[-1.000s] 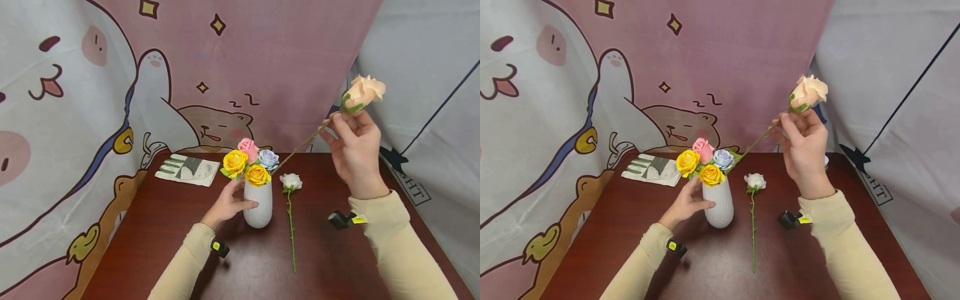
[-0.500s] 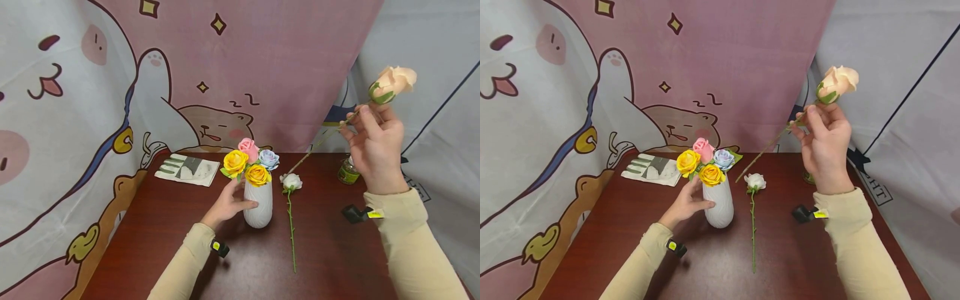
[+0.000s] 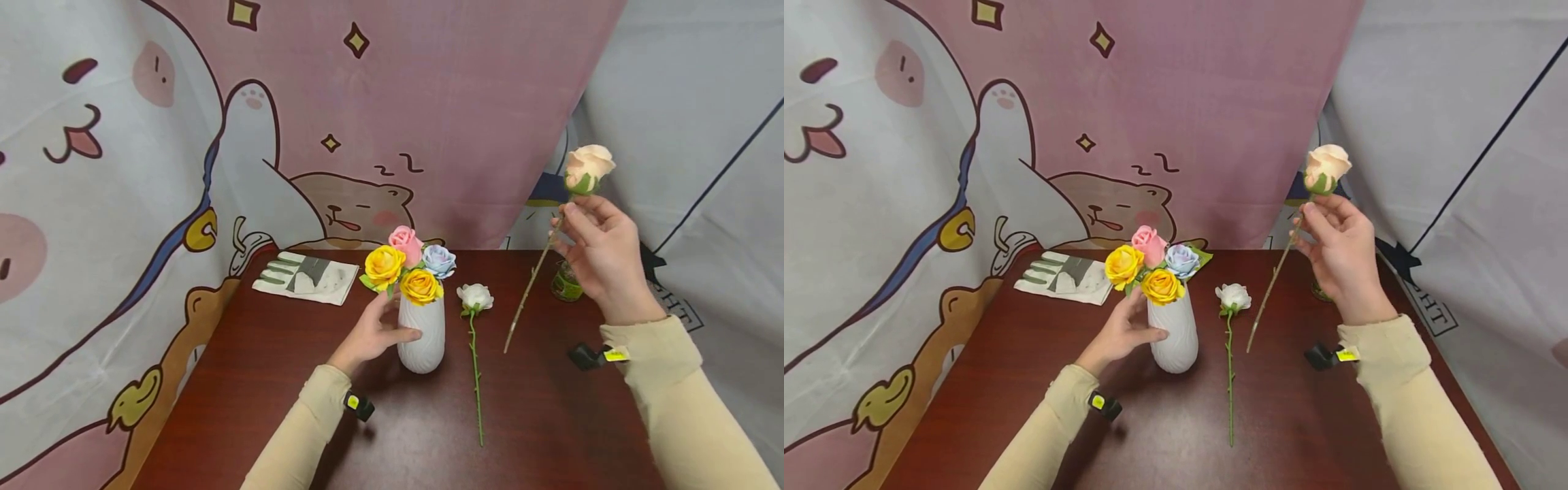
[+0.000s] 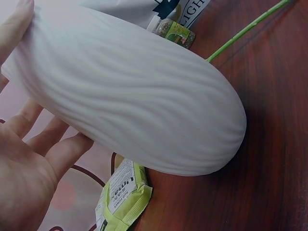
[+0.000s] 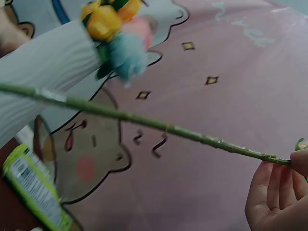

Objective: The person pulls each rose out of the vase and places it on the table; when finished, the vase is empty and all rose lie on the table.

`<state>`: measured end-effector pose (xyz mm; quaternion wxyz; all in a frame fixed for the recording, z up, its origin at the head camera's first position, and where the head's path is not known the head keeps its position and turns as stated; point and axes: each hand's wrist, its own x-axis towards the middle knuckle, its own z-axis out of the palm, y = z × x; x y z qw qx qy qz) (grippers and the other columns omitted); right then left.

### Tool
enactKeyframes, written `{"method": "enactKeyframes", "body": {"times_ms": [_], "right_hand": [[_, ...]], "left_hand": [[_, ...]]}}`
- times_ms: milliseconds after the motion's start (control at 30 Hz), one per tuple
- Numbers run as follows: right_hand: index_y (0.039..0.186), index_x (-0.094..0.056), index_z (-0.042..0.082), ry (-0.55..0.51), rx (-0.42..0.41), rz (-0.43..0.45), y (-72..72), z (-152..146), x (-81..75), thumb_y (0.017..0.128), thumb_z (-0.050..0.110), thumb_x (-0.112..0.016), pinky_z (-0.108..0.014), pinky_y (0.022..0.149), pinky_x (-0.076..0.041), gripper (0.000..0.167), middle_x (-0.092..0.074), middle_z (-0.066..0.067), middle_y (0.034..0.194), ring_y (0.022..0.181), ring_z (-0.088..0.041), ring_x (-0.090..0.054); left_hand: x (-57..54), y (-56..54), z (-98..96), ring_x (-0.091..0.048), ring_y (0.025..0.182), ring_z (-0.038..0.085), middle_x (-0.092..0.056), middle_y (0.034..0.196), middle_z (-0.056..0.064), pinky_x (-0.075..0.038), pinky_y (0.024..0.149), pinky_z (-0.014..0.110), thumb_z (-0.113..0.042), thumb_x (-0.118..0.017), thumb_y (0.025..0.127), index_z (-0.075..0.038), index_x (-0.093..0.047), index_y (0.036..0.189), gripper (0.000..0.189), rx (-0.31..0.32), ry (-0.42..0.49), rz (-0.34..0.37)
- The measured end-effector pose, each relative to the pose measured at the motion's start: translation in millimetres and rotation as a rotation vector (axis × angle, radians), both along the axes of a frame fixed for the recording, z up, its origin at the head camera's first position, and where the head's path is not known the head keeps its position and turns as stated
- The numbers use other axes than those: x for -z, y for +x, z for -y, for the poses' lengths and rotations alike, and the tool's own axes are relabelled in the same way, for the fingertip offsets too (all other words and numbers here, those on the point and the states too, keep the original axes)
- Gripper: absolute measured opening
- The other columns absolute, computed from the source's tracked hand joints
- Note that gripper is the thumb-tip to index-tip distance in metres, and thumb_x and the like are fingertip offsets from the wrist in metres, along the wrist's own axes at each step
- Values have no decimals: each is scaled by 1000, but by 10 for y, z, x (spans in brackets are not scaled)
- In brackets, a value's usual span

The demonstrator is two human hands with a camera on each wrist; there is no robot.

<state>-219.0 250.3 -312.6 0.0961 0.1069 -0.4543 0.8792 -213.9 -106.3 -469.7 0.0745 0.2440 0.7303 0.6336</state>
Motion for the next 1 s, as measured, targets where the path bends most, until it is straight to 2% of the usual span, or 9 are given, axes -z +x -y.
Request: {"method": "enactKeyframes", "body": {"times_ms": [300,633,733,900,1000], "right_hand": [[117,-60,5,282,-43,148,-69,-31,412,101,8,-70,-26,72,-63,20,-72,0,97,85,-13,-72],[124,-52,4,540,-107,296,-144,-123,939,104,7,-66,-24,74,-62,25,-70,7,98,90,-7,-71],[127,-51,1,639,-95,334,-170,-142,1107,104,8,-64,-24,74,-62,27,-70,10,97,90,-6,-70],[139,-42,-12,777,-82,387,-211,-186,1389,107,10,-61,-24,76,-62,44,-67,13,98,91,-4,-68],[144,-39,-14,833,-86,423,-226,-226,1544,107,12,-60,-26,77,-62,50,-67,7,103,92,-4,-68]], "left_hand": [[-14,10,7,-53,137,35,-54,151,9,-56,103,51,-8,-88,86,-17,-40,160,88,3,1,-10],[2,8,0,-54,137,33,-55,150,6,-56,104,50,-8,-88,86,-21,-42,158,86,-3,5,1],[2,7,-2,-54,136,33,-55,149,6,-56,103,50,-8,-88,85,-24,-43,158,87,-4,4,2],[5,4,-1,-55,135,33,-56,148,7,-57,102,49,-9,-88,86,-27,-43,158,88,-5,2,-3],[8,3,0,-55,135,33,-56,148,7,-57,102,49,-10,-88,86,-27,-43,158,87,-4,2,-6]]}}
